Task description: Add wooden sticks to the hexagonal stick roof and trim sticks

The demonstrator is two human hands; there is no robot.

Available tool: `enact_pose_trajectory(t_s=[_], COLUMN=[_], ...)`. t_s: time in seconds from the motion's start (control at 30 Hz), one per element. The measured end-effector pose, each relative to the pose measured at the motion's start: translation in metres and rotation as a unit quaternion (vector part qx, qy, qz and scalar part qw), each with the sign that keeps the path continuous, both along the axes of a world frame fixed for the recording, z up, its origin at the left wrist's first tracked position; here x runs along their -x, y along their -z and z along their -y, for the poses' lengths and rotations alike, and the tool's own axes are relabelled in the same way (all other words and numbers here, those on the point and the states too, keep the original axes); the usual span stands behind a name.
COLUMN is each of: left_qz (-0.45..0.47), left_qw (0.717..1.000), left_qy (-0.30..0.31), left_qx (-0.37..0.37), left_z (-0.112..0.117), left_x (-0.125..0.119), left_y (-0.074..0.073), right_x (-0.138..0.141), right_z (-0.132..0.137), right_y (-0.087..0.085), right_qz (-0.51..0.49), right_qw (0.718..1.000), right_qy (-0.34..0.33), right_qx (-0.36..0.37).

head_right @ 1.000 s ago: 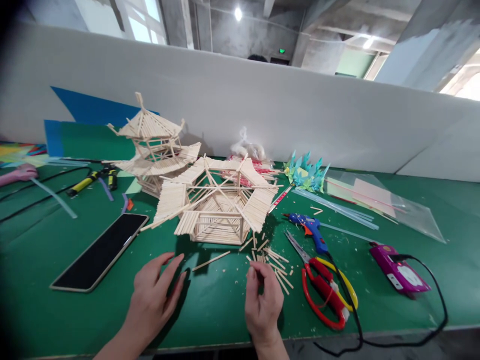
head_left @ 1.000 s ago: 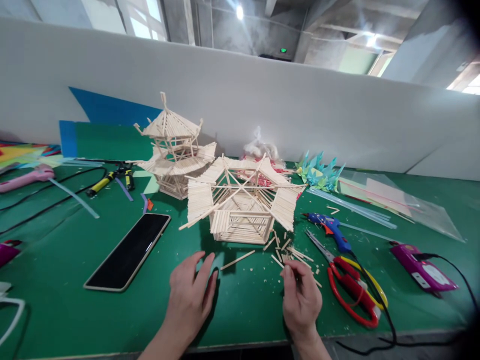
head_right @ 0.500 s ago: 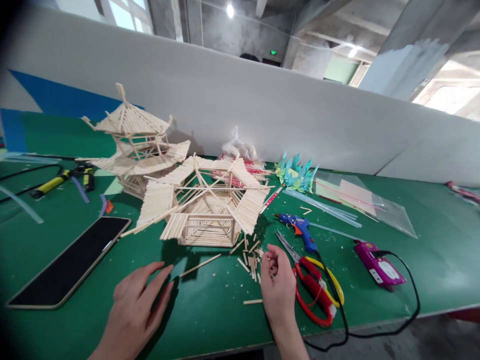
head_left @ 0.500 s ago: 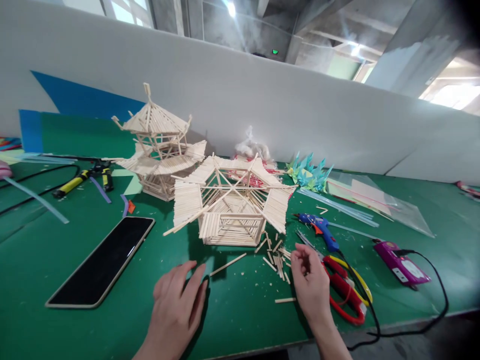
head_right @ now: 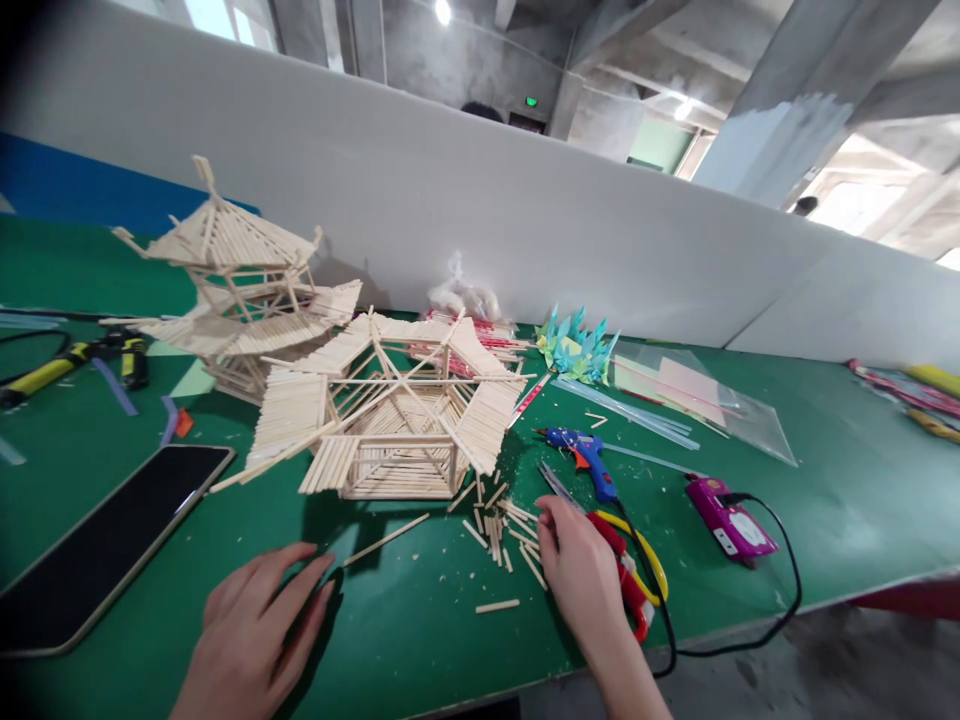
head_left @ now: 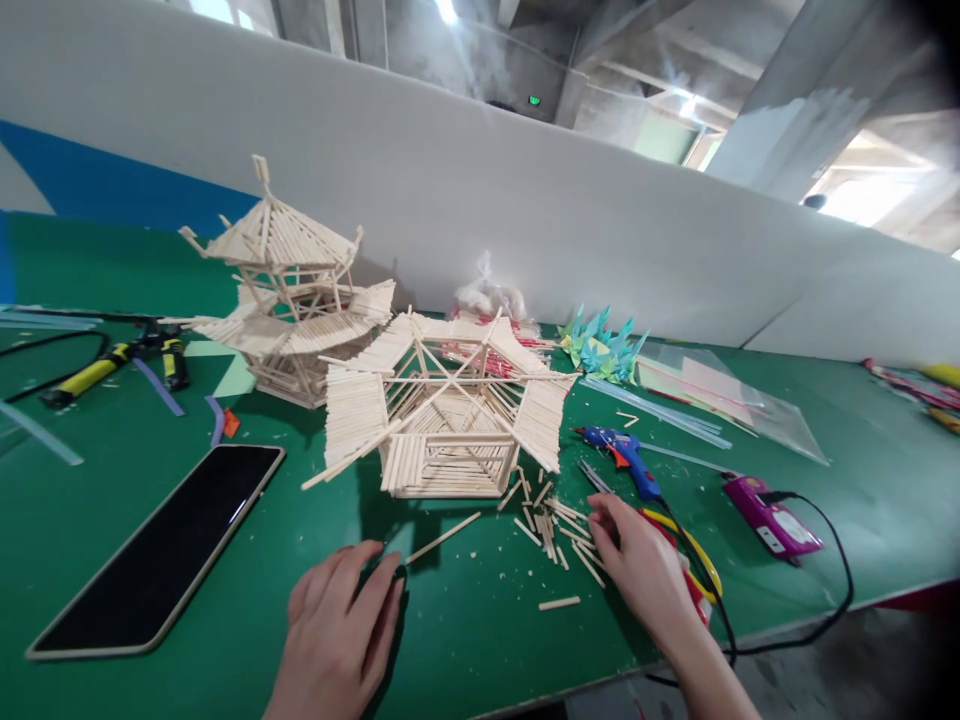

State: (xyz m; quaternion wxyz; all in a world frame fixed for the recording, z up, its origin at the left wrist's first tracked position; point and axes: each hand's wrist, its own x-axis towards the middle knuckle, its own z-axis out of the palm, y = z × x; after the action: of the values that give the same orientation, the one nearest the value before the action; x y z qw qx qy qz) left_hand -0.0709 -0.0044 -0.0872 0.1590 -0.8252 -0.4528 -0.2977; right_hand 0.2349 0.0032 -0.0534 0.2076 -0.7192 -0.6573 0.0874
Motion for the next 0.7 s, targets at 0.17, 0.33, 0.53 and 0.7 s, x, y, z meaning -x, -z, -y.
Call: enact_pose_trajectory(t_s=[0.17, 0.33, 0.53, 0.7], left_qz=[0.01, 0.021, 0.07, 0.142], left_qw=[1.0, 0.999, 0.995, 0.987], left_qy=[0.012, 0.029, 0.056, 0.044], left_qx=[0.023, 0.036, 0.051, 0.059], left_z=[-0.001, -0.003, -0.001, -0.001], left_x=[0.003, 0.006, 0.008, 0.009], left_y=[0.003, 0.007, 0.009, 0.012], right_x=[0.008, 0.017, 0.018, 0.007], right_z=[-0.014, -0.025, -0.037, -0.036], right_y=[-0.011, -0.016, -0.017, -0.025], right_qz=[0.055, 0.117, 0.129, 0.043], right_qw=[0.995, 0.984, 0.976, 0.982], right_qy=[-0.057, -0.088, -0.117, -0.118], right_qx=[0.052, 0.101, 0.131, 0.142])
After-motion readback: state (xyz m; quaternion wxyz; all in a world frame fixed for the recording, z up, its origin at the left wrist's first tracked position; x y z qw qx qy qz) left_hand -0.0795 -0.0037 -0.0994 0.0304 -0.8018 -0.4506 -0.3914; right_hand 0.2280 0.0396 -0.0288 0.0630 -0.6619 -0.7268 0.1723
